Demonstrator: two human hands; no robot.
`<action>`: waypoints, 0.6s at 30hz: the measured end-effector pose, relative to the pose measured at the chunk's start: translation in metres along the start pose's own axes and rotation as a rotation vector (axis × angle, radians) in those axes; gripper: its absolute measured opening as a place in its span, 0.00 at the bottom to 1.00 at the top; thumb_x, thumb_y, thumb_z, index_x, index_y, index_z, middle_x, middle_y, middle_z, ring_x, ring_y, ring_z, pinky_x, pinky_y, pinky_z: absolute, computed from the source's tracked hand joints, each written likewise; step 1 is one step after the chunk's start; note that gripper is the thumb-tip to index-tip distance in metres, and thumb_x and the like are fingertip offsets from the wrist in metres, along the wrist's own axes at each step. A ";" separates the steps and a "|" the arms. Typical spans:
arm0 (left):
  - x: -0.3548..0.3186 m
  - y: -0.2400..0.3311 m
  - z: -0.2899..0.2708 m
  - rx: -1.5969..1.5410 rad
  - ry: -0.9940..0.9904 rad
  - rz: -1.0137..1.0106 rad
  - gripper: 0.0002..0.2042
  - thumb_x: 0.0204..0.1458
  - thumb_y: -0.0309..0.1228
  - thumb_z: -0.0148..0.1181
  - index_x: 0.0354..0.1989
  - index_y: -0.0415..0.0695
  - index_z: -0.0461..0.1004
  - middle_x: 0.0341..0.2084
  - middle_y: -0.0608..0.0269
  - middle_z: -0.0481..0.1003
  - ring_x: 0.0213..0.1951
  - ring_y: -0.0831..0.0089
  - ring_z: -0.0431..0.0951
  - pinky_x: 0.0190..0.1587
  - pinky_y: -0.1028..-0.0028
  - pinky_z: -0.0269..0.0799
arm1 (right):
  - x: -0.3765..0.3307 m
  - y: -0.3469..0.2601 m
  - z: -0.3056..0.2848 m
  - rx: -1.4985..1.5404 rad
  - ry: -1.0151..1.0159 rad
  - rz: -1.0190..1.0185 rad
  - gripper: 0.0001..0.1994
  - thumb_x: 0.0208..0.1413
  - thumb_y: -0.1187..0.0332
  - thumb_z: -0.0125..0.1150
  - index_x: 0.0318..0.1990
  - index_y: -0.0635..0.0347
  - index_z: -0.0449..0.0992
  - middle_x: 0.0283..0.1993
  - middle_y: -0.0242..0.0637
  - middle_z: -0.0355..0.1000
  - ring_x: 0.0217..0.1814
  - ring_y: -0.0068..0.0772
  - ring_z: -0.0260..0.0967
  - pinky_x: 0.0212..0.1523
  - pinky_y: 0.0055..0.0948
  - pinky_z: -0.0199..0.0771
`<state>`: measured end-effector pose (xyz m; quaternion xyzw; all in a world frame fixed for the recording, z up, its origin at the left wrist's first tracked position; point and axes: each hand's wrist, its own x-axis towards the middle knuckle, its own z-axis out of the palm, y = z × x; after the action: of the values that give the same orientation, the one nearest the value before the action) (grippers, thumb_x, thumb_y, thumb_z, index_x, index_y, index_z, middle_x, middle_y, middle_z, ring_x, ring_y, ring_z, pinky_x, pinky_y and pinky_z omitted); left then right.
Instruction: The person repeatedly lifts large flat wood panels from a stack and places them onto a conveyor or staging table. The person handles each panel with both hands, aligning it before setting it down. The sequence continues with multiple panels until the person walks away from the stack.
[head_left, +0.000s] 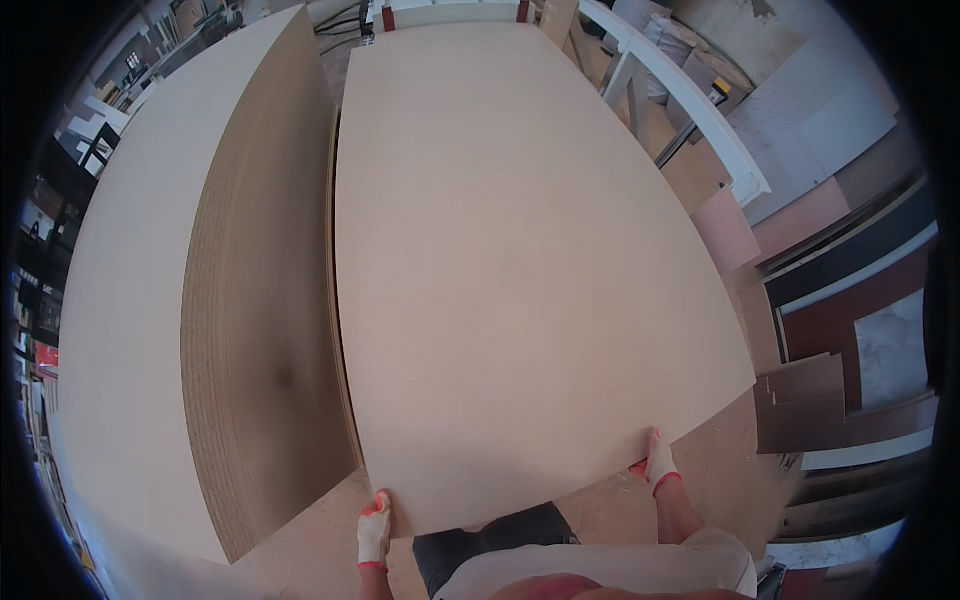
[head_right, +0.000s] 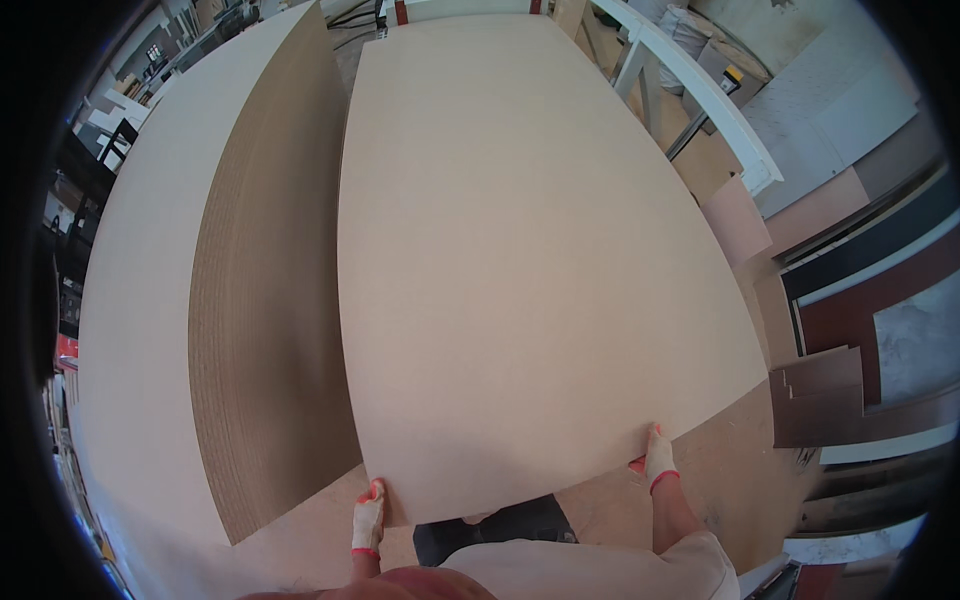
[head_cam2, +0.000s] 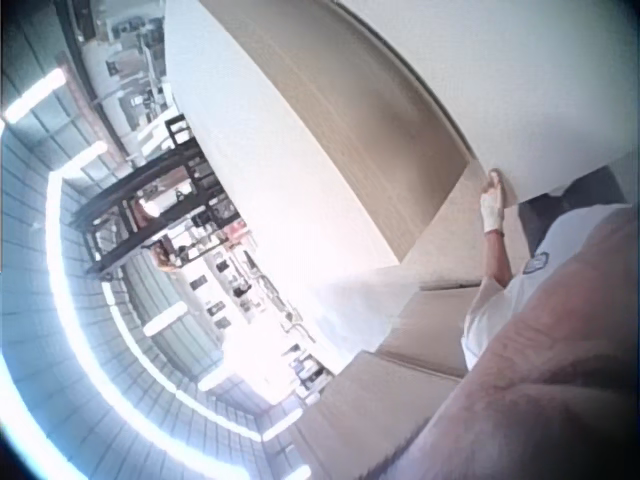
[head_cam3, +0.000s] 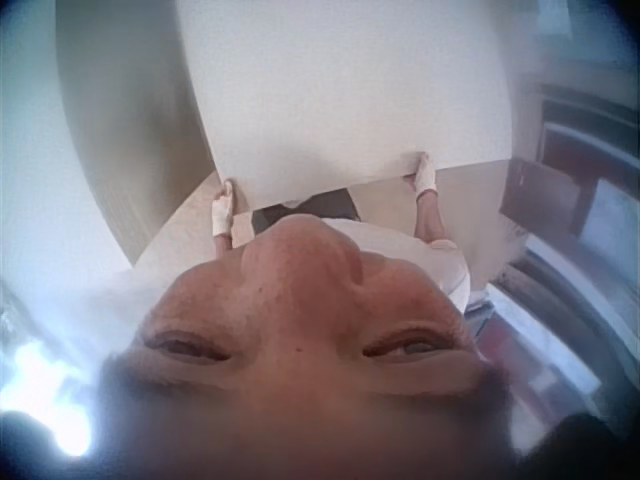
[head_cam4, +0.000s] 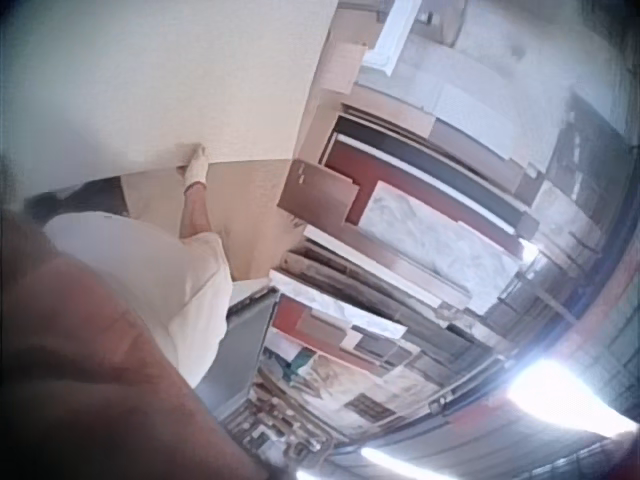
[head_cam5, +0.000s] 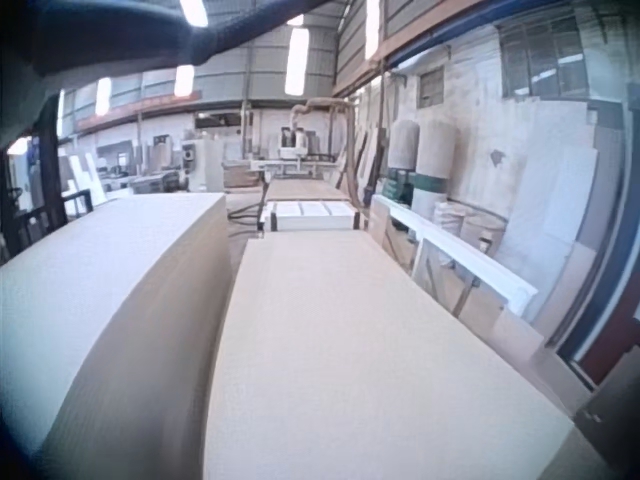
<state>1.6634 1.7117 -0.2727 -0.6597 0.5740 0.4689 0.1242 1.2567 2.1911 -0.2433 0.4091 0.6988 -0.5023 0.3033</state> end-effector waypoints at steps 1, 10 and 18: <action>0.020 0.009 0.000 0.342 -0.055 0.109 0.33 0.63 0.64 0.52 0.49 0.42 0.81 0.38 0.44 0.82 0.43 0.54 0.83 0.46 0.57 0.75 | 0.003 -0.009 0.023 -0.361 0.058 -0.026 0.36 0.66 0.33 0.47 0.68 0.52 0.68 0.63 0.43 0.75 0.60 0.55 0.76 0.60 0.59 0.74; 0.274 0.203 0.080 0.210 0.103 0.458 0.44 0.59 0.57 0.62 0.78 0.45 0.53 0.71 0.47 0.67 0.69 0.49 0.70 0.68 0.59 0.67 | 0.068 -0.039 0.322 -1.239 0.098 -1.104 0.33 0.64 0.48 0.59 0.73 0.51 0.67 0.80 0.48 0.57 0.79 0.49 0.58 0.77 0.45 0.58; 0.340 0.262 0.116 0.017 0.153 0.601 0.48 0.59 0.53 0.64 0.78 0.34 0.49 0.70 0.35 0.64 0.69 0.44 0.68 0.68 0.58 0.66 | 0.131 -0.057 0.433 -1.188 0.304 -1.423 0.31 0.66 0.57 0.58 0.74 0.59 0.65 0.78 0.56 0.57 0.82 0.58 0.49 0.82 0.55 0.41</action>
<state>1.3458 1.4942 -0.4951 -0.4928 0.7549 0.4288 -0.0583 1.1488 1.8055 -0.4619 -0.2748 0.9587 -0.0718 -0.0106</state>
